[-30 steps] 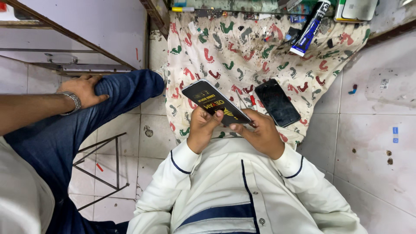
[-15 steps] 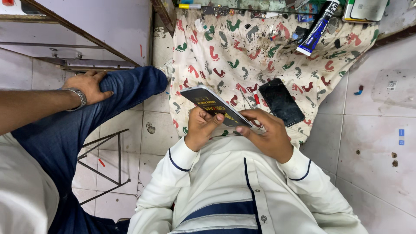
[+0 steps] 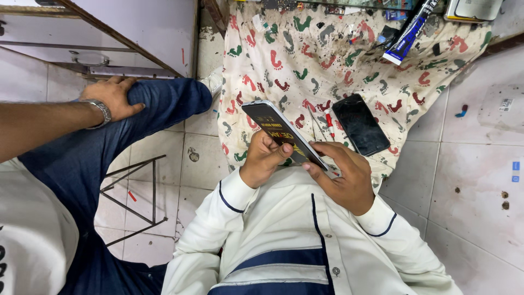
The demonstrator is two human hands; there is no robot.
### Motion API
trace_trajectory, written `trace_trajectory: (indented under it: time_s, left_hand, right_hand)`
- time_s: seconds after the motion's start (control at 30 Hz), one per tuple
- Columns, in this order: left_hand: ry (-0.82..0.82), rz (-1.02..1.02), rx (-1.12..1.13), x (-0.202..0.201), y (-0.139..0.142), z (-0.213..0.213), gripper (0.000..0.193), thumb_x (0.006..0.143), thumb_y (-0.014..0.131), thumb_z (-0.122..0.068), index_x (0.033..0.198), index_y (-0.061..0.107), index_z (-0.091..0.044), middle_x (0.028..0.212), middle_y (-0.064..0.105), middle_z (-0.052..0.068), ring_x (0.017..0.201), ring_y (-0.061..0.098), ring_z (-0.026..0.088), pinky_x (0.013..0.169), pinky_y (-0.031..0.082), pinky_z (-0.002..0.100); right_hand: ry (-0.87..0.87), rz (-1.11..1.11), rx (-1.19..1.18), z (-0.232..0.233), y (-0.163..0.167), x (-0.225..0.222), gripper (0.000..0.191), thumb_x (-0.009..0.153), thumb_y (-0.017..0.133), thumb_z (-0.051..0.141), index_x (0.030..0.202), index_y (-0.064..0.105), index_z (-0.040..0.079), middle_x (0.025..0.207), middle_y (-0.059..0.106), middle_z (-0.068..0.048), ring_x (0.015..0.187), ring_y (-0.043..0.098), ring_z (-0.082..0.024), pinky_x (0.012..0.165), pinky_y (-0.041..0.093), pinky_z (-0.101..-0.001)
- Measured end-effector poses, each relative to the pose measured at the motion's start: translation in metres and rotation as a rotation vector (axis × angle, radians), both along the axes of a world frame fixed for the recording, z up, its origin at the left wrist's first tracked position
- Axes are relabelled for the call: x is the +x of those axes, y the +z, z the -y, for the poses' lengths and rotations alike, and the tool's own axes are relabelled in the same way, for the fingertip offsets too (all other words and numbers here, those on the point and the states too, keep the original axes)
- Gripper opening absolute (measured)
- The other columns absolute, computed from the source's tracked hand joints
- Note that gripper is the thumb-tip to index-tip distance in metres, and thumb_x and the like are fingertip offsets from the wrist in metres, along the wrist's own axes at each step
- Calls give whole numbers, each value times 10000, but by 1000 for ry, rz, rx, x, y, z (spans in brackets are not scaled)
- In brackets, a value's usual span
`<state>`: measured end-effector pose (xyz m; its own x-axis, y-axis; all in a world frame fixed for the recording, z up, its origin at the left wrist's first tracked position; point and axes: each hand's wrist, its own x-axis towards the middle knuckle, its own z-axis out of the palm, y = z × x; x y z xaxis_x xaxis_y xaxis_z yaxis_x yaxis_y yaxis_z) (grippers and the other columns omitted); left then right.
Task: The person uses a screwdriver to remove screws from the back of a smartphone, then picks up a replacement display assembly and applies adhesive along its edges. They handle the display and adhesive tube while seated on the floor.
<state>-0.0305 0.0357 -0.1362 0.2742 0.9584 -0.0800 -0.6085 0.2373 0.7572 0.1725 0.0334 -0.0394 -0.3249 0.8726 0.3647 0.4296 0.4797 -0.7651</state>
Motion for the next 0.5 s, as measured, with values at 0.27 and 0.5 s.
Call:
trace_trajectory:
  time_s: [0.27,0.5]
  left_hand:
    - [-6,16,-8,7,-3,5,287,1003,756,-185,1197,659,2,1110,742,56,976,670,88,884,535,239]
    - [11,-333,212,19,19,3,315,982,763,-170,1210,646,14,1135,738,42,1035,669,96,951,542,254]
  right_hand:
    - [-71,52,96,5,11,1,390,851,870,141,1176,697,13,1089,714,-156,936,737,-261,782,586,-339]
    - [-94,55,125,-1,15,4,496,876,858,81,1316,635,32,1175,691,-168,1021,711,-271,893,567,-337]
